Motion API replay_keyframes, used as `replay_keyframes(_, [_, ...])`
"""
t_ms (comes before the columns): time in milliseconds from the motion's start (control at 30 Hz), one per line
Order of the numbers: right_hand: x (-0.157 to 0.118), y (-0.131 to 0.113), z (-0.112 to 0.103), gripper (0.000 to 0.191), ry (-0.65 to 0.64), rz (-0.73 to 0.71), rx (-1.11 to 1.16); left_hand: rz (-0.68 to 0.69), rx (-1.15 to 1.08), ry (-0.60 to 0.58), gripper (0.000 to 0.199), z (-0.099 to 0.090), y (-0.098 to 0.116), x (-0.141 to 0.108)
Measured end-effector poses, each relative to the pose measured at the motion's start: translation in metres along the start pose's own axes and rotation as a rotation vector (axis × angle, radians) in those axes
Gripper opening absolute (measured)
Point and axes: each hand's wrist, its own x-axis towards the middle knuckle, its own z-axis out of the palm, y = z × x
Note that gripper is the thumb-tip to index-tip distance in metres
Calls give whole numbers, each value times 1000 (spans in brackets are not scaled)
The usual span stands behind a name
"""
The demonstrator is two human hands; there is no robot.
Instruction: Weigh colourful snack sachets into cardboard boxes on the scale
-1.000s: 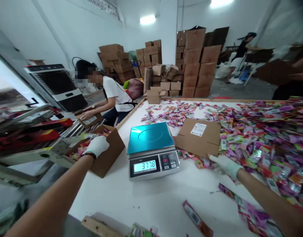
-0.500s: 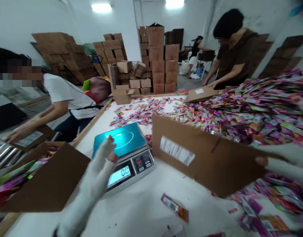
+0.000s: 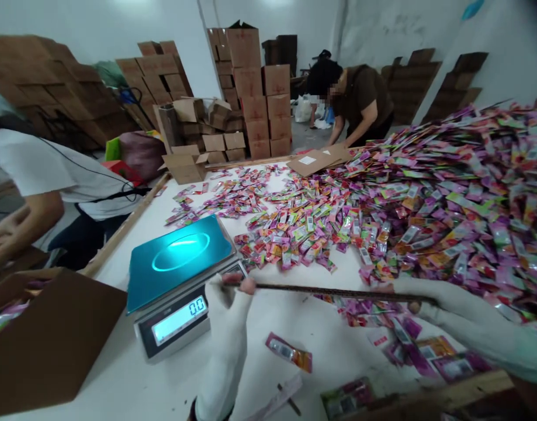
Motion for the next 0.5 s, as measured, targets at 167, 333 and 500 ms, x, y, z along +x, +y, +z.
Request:
replay_keyframes(167, [1, -11, 14, 52, 64, 206, 381, -8, -7, 6, 66, 13, -8, -33])
replay_keyframes(333, [26, -32, 31, 49, 114, 314, 640, 118, 88, 89, 69, 4, 12, -41])
replay_keyframes(500, [39, -43, 31, 54, 74, 265, 432, 176, 240, 35, 73, -11, 33, -52])
